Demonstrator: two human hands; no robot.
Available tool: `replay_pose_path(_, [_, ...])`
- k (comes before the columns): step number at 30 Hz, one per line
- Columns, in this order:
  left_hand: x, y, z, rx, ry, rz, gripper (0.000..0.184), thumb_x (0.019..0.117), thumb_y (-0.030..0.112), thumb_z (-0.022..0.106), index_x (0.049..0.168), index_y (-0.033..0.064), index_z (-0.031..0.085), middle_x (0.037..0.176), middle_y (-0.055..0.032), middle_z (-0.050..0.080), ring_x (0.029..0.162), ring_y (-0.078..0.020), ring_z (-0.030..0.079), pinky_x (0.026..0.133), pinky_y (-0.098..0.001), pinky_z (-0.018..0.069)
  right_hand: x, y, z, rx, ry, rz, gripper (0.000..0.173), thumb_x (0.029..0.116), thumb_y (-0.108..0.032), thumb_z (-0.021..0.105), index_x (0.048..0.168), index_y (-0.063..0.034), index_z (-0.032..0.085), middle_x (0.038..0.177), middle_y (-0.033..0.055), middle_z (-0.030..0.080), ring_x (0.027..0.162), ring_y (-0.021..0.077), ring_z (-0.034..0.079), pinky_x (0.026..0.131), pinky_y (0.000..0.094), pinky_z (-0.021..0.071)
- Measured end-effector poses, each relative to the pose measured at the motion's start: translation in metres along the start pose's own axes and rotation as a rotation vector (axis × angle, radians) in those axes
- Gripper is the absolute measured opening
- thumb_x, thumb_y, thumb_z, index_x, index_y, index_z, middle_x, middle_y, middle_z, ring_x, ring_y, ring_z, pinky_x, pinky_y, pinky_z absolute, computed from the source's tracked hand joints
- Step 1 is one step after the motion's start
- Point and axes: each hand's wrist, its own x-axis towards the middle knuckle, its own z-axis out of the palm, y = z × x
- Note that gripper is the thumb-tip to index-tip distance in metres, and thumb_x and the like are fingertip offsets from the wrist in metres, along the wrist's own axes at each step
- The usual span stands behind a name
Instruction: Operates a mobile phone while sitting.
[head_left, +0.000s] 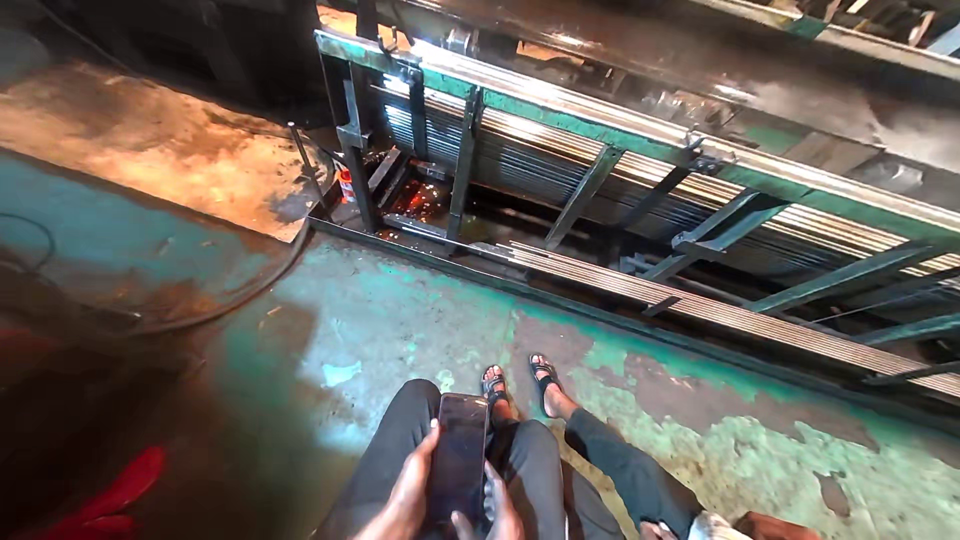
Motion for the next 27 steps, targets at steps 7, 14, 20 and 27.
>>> replay_pose_path(7, [0.0011,0.0,-0.0004,0.017,0.007,0.0,0.054,0.1106,0.046,0.029,0.13,0.0069,0.061,0.109,-0.0132,0.073,0.101,-0.0251,0.071,0.088,-0.0459,0.0595,-0.0001,0.0003,0.0003,-0.002,-0.007,0.015,0.085,0.0782,-0.02,0.085,0.15,0.0037,0.045,0.134,0.0228,0.062,0.109,0.0275,0.067,0.095,0.0419,0.0557])
replay_pose_path(14, [0.004,-0.0031,-0.0045,-0.032,-0.062,-0.004,0.059,0.1111,0.046,0.025,0.128,0.0038,0.062,0.108,-0.0158,0.074,0.101,-0.0276,0.072,0.089,-0.0472,0.0597,0.0006,0.0016,0.0011,-0.011,0.004,0.019,0.085,0.0774,-0.02,0.086,0.148,0.004,0.046,0.125,0.023,0.065,0.101,0.0273,0.068,0.092,0.0417,0.0562])
replay_pose_path(20, [0.0028,-0.0022,-0.0027,-0.094,-0.091,-0.008,0.06,0.1112,0.046,0.024,0.128,0.0038,0.062,0.105,-0.0163,0.074,0.097,-0.0276,0.074,0.085,-0.0456,0.0613,0.0002,0.0001,0.0003,0.005,0.003,0.024,0.086,0.0771,-0.02,0.086,0.149,0.0031,0.046,0.123,0.0202,0.067,0.1,0.0233,0.07,0.092,0.0393,0.0572])
replay_pose_path(27, [0.0035,-0.003,-0.0021,-0.106,-0.063,-0.005,0.055,0.1113,0.045,0.027,0.131,0.0056,0.06,0.104,-0.0145,0.074,0.094,-0.0255,0.073,0.082,-0.0438,0.0616,-0.0007,0.0013,0.0006,0.016,0.009,0.015,0.086,0.0777,-0.021,0.086,0.149,0.0043,0.045,0.122,0.0208,0.067,0.1,0.0235,0.069,0.092,0.0394,0.057])
